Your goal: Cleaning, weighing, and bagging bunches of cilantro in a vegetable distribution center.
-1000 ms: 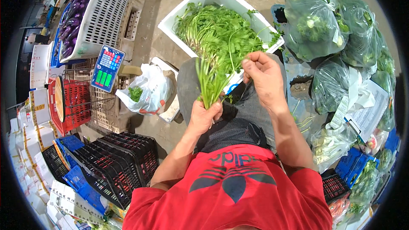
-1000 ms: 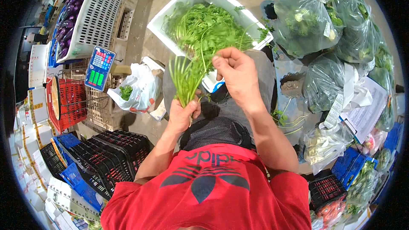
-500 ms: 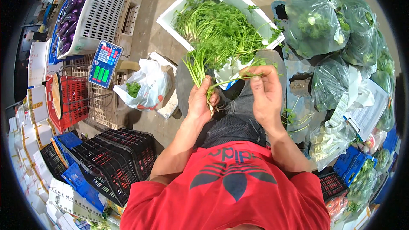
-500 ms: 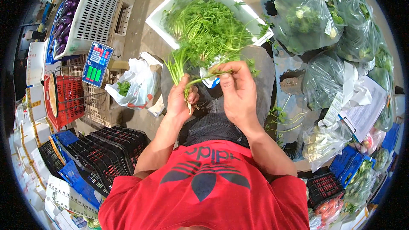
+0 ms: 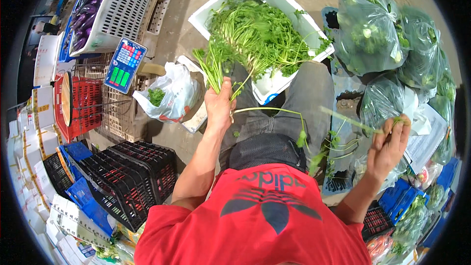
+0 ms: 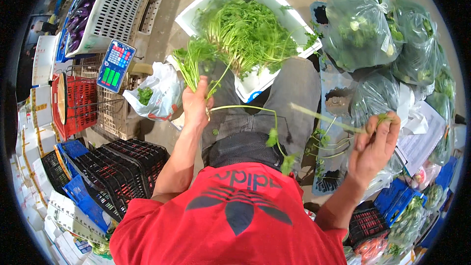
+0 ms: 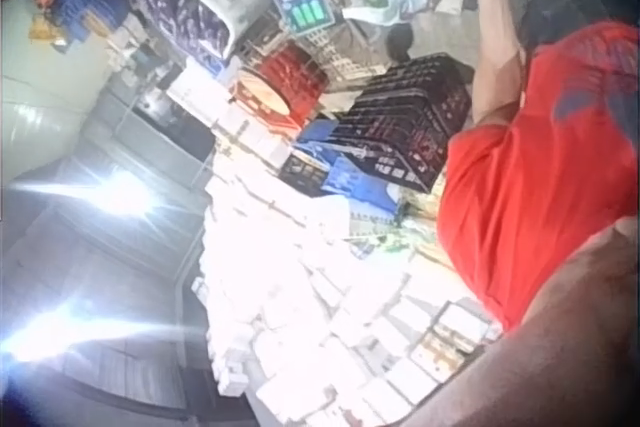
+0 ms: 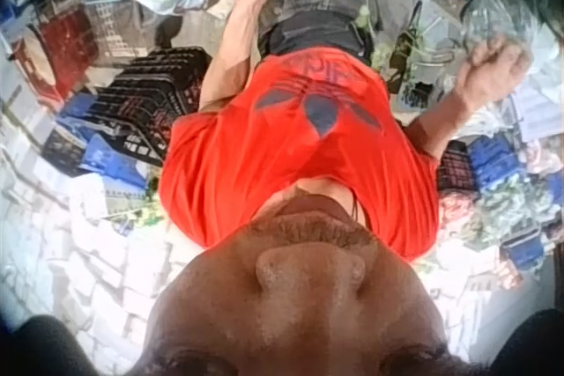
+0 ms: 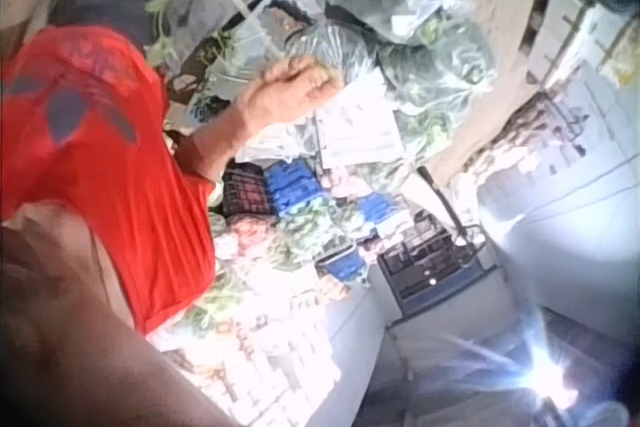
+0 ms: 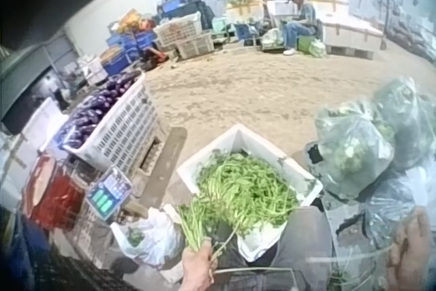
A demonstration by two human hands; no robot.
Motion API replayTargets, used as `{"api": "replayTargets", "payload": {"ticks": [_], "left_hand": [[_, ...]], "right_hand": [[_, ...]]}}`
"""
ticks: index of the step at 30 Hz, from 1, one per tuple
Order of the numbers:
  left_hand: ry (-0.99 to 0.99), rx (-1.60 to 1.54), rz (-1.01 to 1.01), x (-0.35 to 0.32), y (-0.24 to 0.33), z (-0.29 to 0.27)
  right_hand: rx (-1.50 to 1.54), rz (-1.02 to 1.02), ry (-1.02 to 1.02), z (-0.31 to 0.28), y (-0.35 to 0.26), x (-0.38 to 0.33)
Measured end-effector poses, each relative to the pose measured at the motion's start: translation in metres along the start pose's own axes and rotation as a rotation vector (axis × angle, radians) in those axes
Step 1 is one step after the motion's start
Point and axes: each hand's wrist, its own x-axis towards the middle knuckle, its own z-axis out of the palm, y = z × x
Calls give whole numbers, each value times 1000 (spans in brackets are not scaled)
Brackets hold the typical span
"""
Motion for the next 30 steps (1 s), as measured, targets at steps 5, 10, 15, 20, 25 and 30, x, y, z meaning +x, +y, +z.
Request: {"api": "replayTargets", "payload": {"ticks": [5, 10, 15, 20, 25, 30], "left_hand": [[-119, 230, 164, -21, 13, 1], [-86, 539, 437, -37, 4, 9], [-257, 937, 655, -68, 19, 25], [-325, 1171, 737, -87, 30, 24], [-382, 873, 624, -66, 50, -1], [-1163, 391, -444, -33, 59, -11]], "right_hand": [[-1238, 113, -425, -83, 22, -10], [-795, 464, -616, 36, 79, -46], [193, 764, -936, 143, 143, -71], [527, 737, -778, 163, 147, -57], [529, 634, -920, 153, 151, -50], [507, 414, -1108, 156, 153, -48]]}}
